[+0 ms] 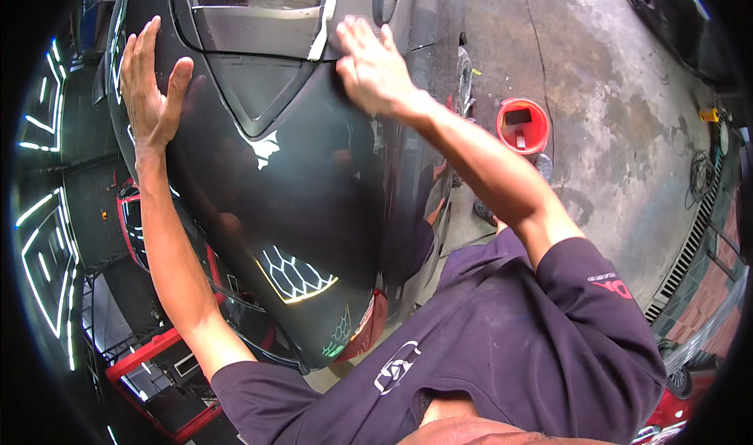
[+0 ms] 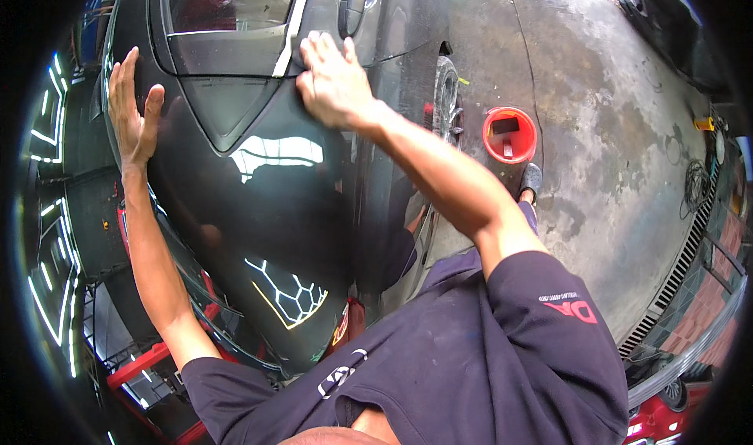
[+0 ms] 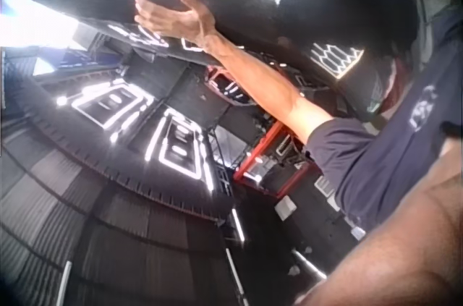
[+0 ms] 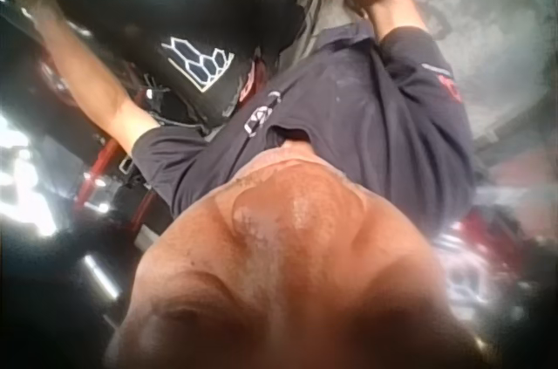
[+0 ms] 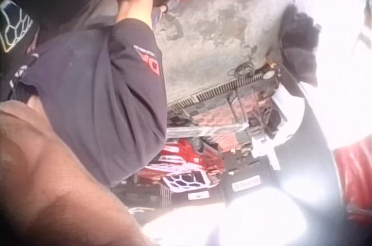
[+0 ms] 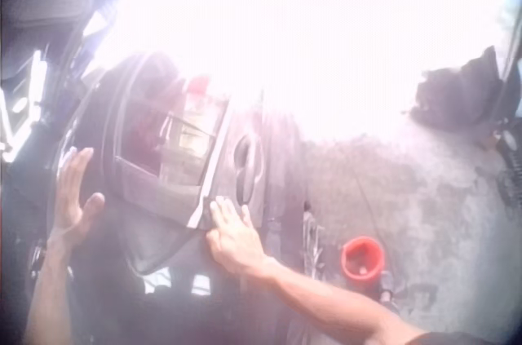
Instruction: The person uses a small rectangular block to rub the surface of a dark car door and rear quarter panel. They repeatedly dip the block into a red bucket of liquid and continue rubbing the car's paintwork in a systematic manner.
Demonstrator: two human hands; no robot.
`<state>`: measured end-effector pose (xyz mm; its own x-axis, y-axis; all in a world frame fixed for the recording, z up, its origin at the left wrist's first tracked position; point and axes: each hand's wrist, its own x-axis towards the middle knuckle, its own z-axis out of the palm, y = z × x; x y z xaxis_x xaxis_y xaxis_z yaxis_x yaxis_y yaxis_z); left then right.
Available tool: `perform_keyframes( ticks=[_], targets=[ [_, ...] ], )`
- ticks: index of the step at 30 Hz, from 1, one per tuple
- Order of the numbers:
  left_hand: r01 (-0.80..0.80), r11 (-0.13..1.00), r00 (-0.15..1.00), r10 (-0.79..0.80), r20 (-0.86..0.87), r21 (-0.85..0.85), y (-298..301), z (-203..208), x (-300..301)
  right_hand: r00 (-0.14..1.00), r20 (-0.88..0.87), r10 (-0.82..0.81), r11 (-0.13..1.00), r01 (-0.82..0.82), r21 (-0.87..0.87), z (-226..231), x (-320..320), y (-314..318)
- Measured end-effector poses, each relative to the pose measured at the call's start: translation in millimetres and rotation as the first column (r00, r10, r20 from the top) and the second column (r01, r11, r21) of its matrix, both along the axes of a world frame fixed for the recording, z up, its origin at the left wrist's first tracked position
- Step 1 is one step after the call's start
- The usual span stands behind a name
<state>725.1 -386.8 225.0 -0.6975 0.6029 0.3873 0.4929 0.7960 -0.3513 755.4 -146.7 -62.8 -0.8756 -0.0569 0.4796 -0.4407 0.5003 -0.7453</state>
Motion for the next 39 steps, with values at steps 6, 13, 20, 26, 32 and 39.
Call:
perform_keyframes(
  ticks=[6, 13, 20, 26, 32, 39],
  targets=[
    [-0.018, 1.0, 1.0, 0.018, -0.009, -0.01, -1, 3, 3, 0.983, 0.141, 0.119, 0.992, -0.112, -0.056, -5, 41, -22],
    [-0.035, 0.999, 0.999, 0.036, 0.016, -0.019, 7, 1, -3, 0.988, 0.151, -0.009, 0.998, 0.017, -0.052, -3, -22, -10],
    [-0.004, 1.0, 1.0, 0.004, 0.005, -0.018, 8, 5, -2, 0.989, 0.146, -0.029, 0.993, 0.046, -0.112, 2, -52, -4],
    [-0.029, 0.999, 0.999, 0.029, 0.013, -0.018, 1, 2, 2, 0.979, 0.168, 0.115, 0.99, -0.1, -0.098, -16, 33, -13],
    [-0.012, 1.0, 1.0, 0.012, 0.024, -0.018, 13, 2, -5, 0.987, 0.15, -0.057, 0.992, 0.073, -0.104, -1, -73, 0],
    [-0.035, 0.998, 0.999, 0.035, -0.001, -0.054, 9, 8, 4, 0.973, 0.231, -0.014, 0.988, 0.049, -0.147, 15, -65, -13]
  ],
)
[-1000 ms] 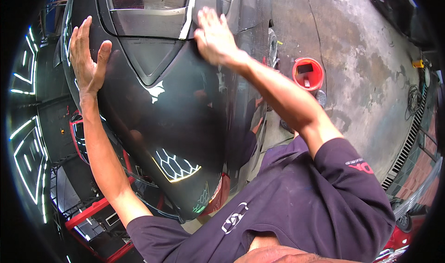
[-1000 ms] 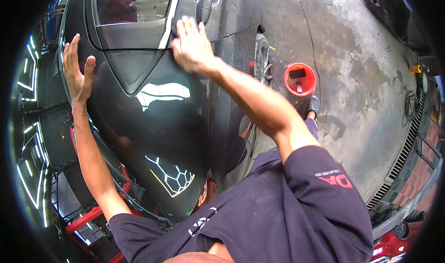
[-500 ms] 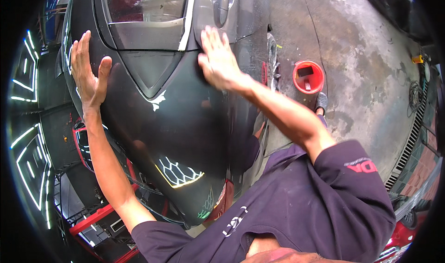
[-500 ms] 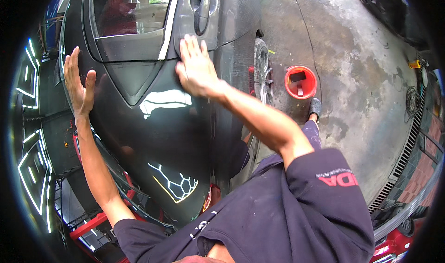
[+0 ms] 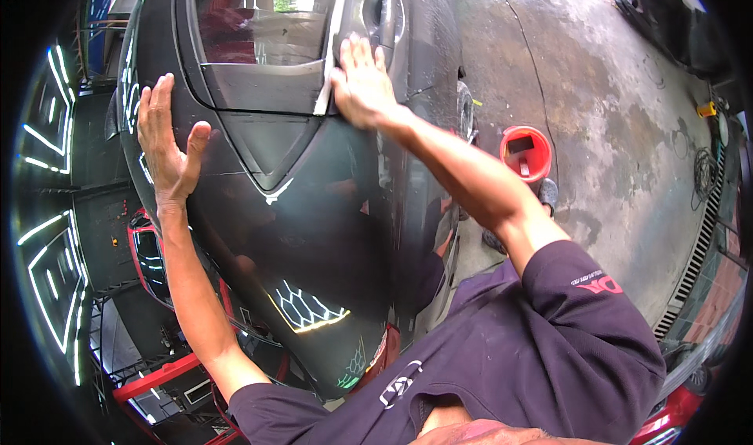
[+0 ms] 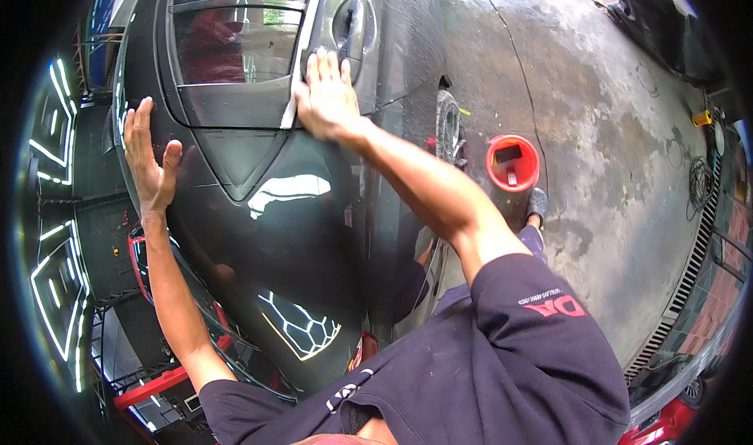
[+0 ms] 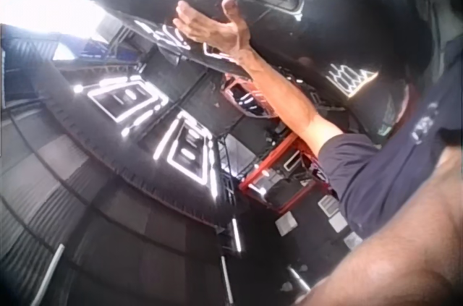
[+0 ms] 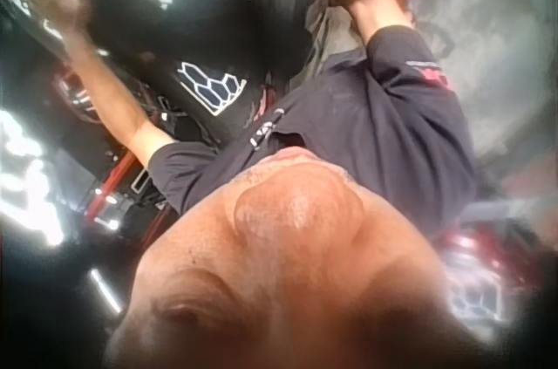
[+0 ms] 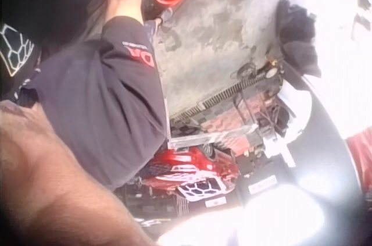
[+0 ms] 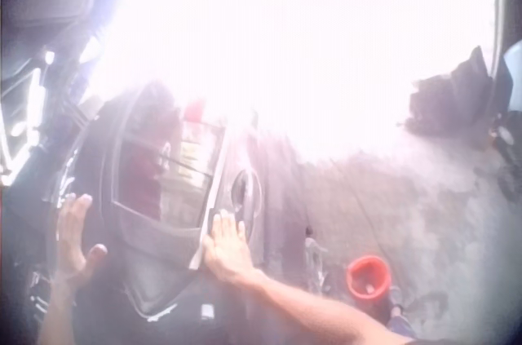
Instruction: The person uses a small rectangular block to rub the surface of a dark car door and rear quarter panel. They repeatedly dip the block into a red bucket of liquid and continue rubbing the car's paintwork in a systematic manner.
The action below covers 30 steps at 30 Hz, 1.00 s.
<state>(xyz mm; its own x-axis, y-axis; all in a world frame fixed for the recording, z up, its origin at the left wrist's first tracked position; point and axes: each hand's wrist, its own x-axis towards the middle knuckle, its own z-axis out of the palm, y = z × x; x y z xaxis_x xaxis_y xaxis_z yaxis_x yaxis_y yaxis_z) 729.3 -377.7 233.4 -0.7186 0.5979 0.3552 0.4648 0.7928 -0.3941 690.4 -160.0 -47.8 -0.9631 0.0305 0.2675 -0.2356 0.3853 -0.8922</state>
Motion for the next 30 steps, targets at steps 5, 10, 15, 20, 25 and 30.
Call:
perform_keyframes(
  ticks=[5, 10, 15, 20, 25, 30],
  targets=[
    [0.009, 1.0, 1.0, -0.01, 0.012, 0.021, 1, -3, -5, 0.997, -0.06, -0.054, 0.998, 0.057, 0.041, -9, 0, -8],
    [0.03, 0.998, 1.0, -0.03, 0.006, 0.055, 7, -2, -8, 0.993, -0.015, -0.113, 0.985, 0.114, 0.13, -11, -26, -9],
    [0.014, 0.997, 1.0, -0.015, 0.017, 0.075, -5, -8, -6, 0.998, 0.016, -0.055, 0.997, 0.056, -0.057, -2, -28, -5],
    [0.036, 0.997, 0.999, -0.037, 0.013, 0.068, -4, -10, -8, 0.997, 0.027, -0.067, 0.998, 0.067, -0.002, -6, -57, 2],
    [0.002, 0.997, 1.0, -0.004, 0.031, 0.073, -2, -3, 0, 0.999, 0.014, -0.047, 0.997, 0.047, -0.054, -6, -58, -6],
    [0.018, 0.999, 1.0, -0.018, 0.025, 0.035, 2, -1, -4, 0.995, -0.006, -0.097, 0.994, 0.096, -0.059, -3, -83, 3]
  ],
)
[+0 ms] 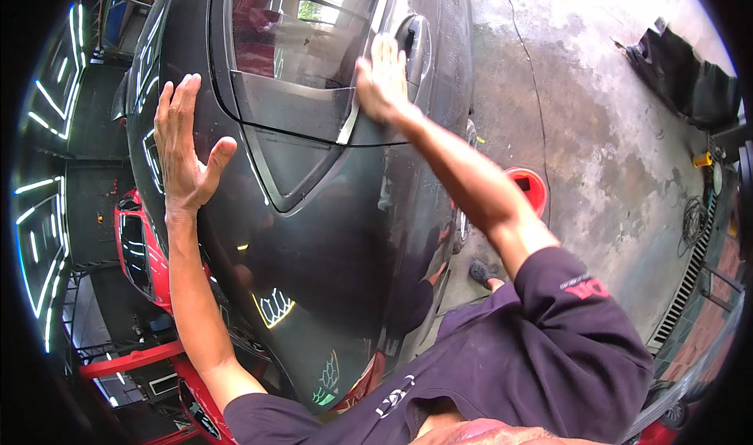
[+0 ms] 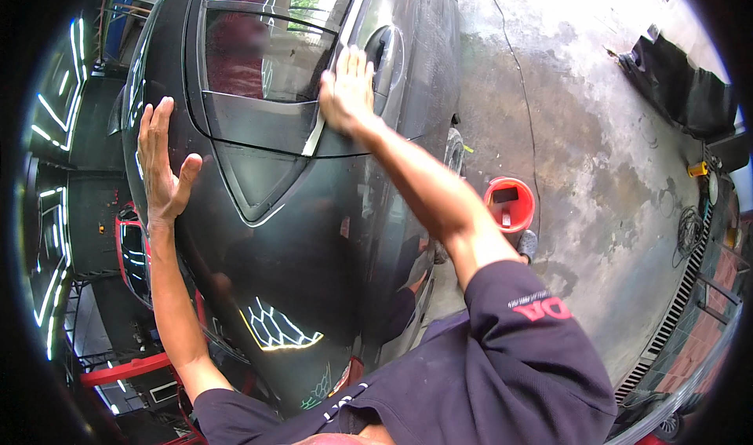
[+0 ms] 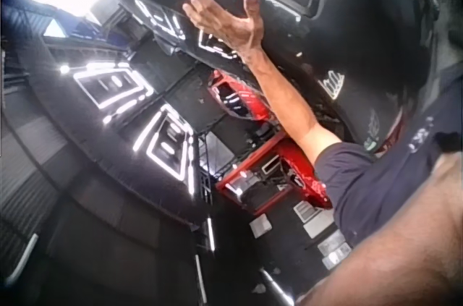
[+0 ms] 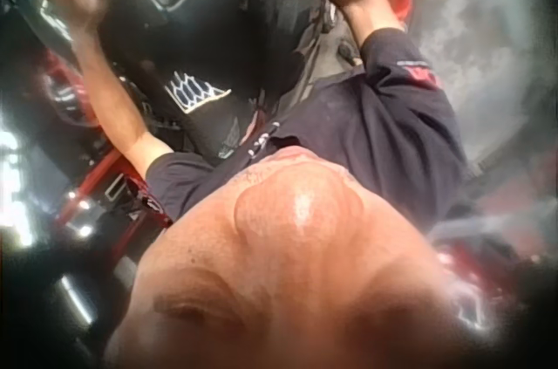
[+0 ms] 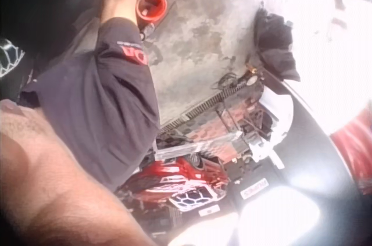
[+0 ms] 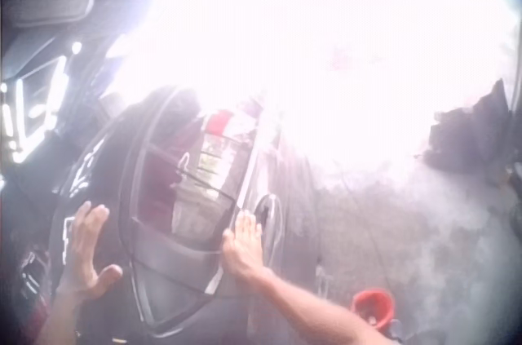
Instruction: The person uses a small rectangular block to rub the surface of a dark car door and rear quarter panel. They repeatedly dip the block into a red bucket of liquid and continue rubbing the car's paintwork in a systematic manner.
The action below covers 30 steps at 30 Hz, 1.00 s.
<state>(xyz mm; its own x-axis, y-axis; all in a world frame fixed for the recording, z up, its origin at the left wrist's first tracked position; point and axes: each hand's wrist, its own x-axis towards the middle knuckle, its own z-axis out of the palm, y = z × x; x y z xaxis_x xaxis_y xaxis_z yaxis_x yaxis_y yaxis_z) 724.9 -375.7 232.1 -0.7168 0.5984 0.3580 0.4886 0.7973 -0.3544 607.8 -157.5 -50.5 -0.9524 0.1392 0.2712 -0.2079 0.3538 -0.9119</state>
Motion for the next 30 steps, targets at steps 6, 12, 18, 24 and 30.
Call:
perform_keyframes(
  ticks=[6, 12, 18, 24, 30],
  targets=[
    [-0.027, 1.0, 0.999, 0.027, 0.025, -0.002, 0, -4, 1, 1.0, -0.013, 0.017, 0.989, -0.015, 0.145, -12, 35, -8],
    [-0.045, 0.999, 0.999, 0.046, 0.026, -0.021, 5, 1, 0, 0.998, 0.06, 0.023, 0.999, -0.026, 0.039, 10, -42, 20],
    [-0.104, 0.993, 0.994, 0.106, 0.035, -0.059, 0, 0, 11, 0.993, 0.029, 0.119, 0.992, -0.12, 0.047, 6, 44, -4],
    [-0.091, 0.996, 0.995, 0.091, 0.045, -0.01, 7, 0, 3, 0.998, 0.057, 0.0, 0.999, 0.002, -0.042, 23, -40, 23],
    [-0.06, 0.998, 0.998, 0.061, 0.029, -0.036, -3, 2, 6, 0.999, -0.049, 0.015, 0.997, -0.011, 0.075, -4, 39, -13]
  ],
)
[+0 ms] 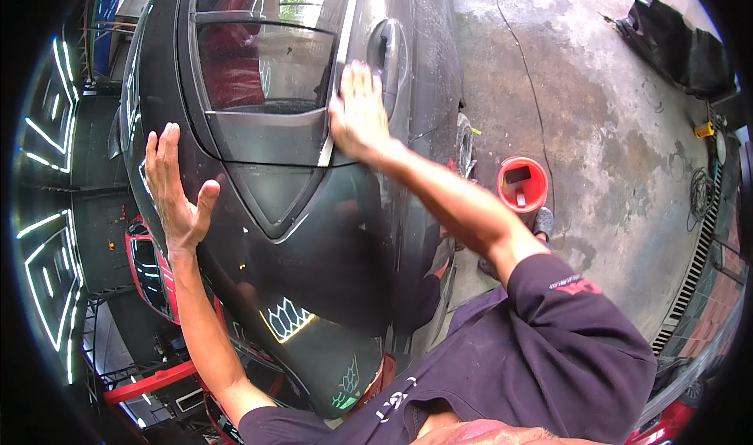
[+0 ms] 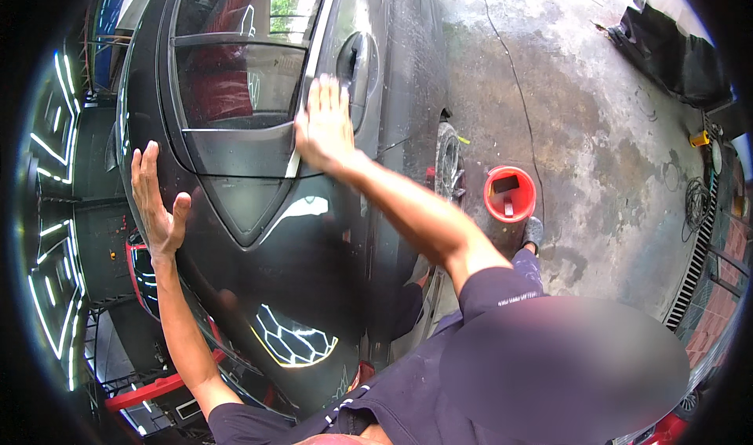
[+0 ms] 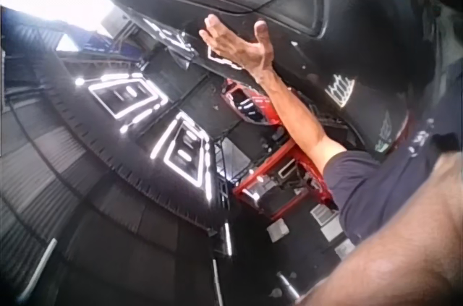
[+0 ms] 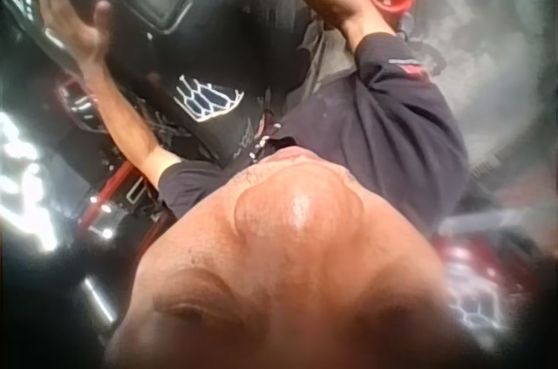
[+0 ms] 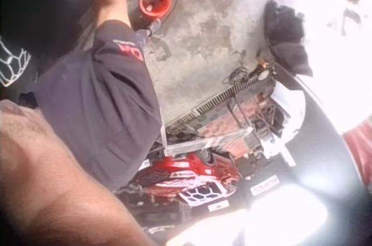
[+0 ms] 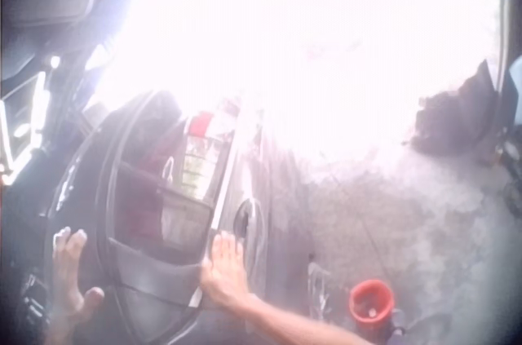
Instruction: The person uses a small rectangular block to rub the surface of a dark car door and rear quarter panel. They repeatedly dip the block into a red bucket of liquid and continue rubbing the car's paintwork in a systematic manner.
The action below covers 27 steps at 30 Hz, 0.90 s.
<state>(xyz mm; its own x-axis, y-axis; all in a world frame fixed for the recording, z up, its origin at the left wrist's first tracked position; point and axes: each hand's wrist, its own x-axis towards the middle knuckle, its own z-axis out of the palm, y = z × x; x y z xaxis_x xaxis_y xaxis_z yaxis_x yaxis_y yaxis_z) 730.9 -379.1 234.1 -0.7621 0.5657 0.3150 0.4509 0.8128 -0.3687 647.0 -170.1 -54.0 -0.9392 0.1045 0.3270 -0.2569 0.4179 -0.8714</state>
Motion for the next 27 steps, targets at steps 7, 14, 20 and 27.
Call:
perform_keyframes(
  ticks=[7, 14, 20, 27],
  targets=[
    [-0.019, 1.0, 1.0, 0.019, -0.008, -0.005, 2, -3, 2, 0.998, -0.004, 0.058, 0.998, -0.058, 0.007, -11, 74, -17],
    [0.016, 1.0, 0.999, -0.016, -0.032, -0.013, 0, -4, -6, 0.994, 0.102, 0.027, 0.992, -0.04, 0.122, 9, 34, 13],
    [0.065, 0.998, 0.997, -0.064, -0.052, 0.02, -3, -7, -4, 0.993, 0.101, 0.061, 0.98, -0.079, 0.185, -1, 87, 5],
    [0.1, 0.995, 0.991, -0.099, -0.086, 0.009, -11, -5, -10, 0.962, -0.259, 0.087, 0.991, -0.058, 0.117, -31, 132, 6]
  ],
)
